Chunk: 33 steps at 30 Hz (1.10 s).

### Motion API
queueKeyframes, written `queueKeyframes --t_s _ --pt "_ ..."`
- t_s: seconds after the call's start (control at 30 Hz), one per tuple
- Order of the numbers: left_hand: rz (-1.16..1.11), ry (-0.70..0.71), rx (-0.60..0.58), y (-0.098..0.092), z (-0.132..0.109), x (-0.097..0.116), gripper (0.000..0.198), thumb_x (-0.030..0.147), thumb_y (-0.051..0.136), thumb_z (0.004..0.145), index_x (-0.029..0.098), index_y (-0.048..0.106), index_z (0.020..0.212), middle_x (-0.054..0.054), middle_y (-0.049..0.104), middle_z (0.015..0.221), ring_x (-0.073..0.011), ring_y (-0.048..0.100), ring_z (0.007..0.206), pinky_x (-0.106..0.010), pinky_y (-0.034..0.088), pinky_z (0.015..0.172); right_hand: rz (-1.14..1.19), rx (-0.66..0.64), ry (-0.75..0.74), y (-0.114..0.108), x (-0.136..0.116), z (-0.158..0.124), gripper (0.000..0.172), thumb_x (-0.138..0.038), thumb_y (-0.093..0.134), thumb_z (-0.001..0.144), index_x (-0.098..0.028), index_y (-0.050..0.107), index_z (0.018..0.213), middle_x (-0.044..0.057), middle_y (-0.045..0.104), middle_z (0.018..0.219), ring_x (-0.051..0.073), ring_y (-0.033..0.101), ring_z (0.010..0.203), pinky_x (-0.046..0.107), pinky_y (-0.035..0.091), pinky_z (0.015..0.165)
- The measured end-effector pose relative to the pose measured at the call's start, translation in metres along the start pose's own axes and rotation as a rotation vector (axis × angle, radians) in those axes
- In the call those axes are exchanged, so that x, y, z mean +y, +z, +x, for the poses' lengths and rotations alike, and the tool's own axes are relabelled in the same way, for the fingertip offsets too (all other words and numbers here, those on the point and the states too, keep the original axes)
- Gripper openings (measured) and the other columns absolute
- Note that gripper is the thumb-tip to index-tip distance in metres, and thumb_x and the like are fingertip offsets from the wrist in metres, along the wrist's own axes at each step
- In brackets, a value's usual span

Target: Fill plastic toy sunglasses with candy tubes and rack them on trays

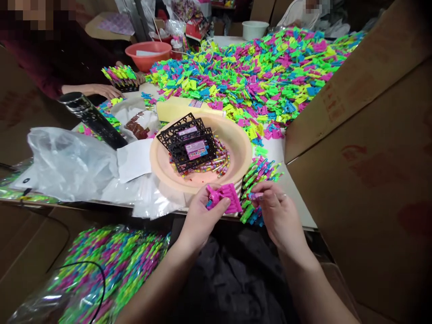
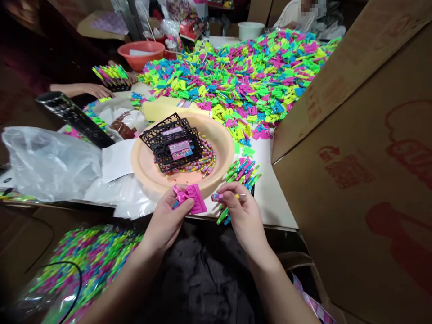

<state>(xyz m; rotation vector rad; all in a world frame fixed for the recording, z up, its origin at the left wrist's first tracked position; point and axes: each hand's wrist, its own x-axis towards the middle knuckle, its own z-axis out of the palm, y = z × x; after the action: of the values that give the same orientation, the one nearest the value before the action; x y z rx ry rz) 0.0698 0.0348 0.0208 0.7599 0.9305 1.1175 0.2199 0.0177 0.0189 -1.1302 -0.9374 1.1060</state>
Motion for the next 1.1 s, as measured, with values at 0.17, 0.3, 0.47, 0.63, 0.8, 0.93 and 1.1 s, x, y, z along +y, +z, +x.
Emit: queueKeyframes --t_s 0.17,0.3,0.47,0.63,0.8,0.93,1.1 --pt "-0.04 0.03 0.041 -0.006 -0.002 -0.005 0.025 0.028 0.074 0.065 0.018 0.06 0.084 0.004 0.062 0.079 -0.0077 0.055 0.073 -0.02 0.045 0.075 0.051 -0.018 0.145 0.005 0.0 -0.007 0.025 -0.041 0.073 0.067 -0.023 0.066 0.081 0.0 0.063 0.079 0.01 0.053 0.062 0.021 0.043 0.057" --pt "-0.105 -0.027 0.011 -0.006 -0.004 -0.005 0.031 0.03 0.077 0.062 0.018 0.062 0.087 0.001 0.066 0.085 -0.0108 0.06 0.079 -0.025 0.046 0.082 0.127 0.017 0.222 0.008 0.009 -0.009 0.023 -0.038 0.075 0.066 -0.022 0.067 0.08 -0.001 0.062 0.071 0.009 0.053 0.061 0.02 0.043 0.057" --pt "-0.152 -0.123 -0.023 -0.003 -0.005 0.0 0.033 0.03 0.079 0.059 0.016 0.064 0.085 0.0 0.067 0.08 -0.0121 0.062 0.076 -0.025 0.048 0.078 0.289 -0.08 0.269 0.013 0.017 -0.01 0.018 -0.029 0.076 0.066 -0.023 0.068 0.08 -0.001 0.065 0.075 0.011 0.058 0.065 0.023 0.047 0.064" --pt "-0.225 -0.207 -0.027 0.0 -0.005 0.0 0.037 0.029 0.079 0.059 0.016 0.062 0.089 -0.001 0.066 0.076 -0.0121 0.061 0.07 -0.022 0.048 0.066 0.372 -0.069 0.227 0.016 0.021 -0.01 0.014 -0.026 0.075 0.067 -0.024 0.068 0.078 -0.002 0.066 0.07 0.01 0.058 0.06 0.023 0.048 0.061" --pt "-0.265 -0.212 -0.018 0.002 -0.007 0.001 0.037 0.028 0.079 0.059 0.015 0.063 0.089 -0.001 0.065 0.079 -0.0092 0.058 0.067 -0.019 0.046 0.063 0.386 -0.024 0.158 0.018 0.023 -0.012 0.015 -0.025 0.078 0.063 -0.025 0.068 0.075 -0.001 0.067 0.081 0.011 0.062 0.069 0.023 0.051 0.064" --pt "-0.248 -0.228 -0.05 0.003 -0.008 0.003 0.033 0.029 0.079 0.059 0.014 0.063 0.084 0.002 0.062 0.07 -0.006 0.051 0.056 -0.017 0.041 0.053 0.366 -0.069 0.094 0.017 0.023 -0.012 0.013 -0.022 0.076 0.065 -0.026 0.068 0.075 -0.002 0.066 0.084 0.011 0.062 0.077 0.024 0.052 0.069" --pt "-0.231 -0.302 -0.077 -0.001 -0.01 0.004 0.03 0.03 0.079 0.058 0.014 0.065 0.08 0.002 0.059 0.063 -0.0053 0.047 0.052 -0.016 0.037 0.049 0.166 -0.074 -0.092 0.011 0.022 -0.014 0.011 -0.022 0.074 0.069 -0.027 0.067 0.076 -0.001 0.067 0.082 0.015 0.062 0.082 0.027 0.052 0.067"
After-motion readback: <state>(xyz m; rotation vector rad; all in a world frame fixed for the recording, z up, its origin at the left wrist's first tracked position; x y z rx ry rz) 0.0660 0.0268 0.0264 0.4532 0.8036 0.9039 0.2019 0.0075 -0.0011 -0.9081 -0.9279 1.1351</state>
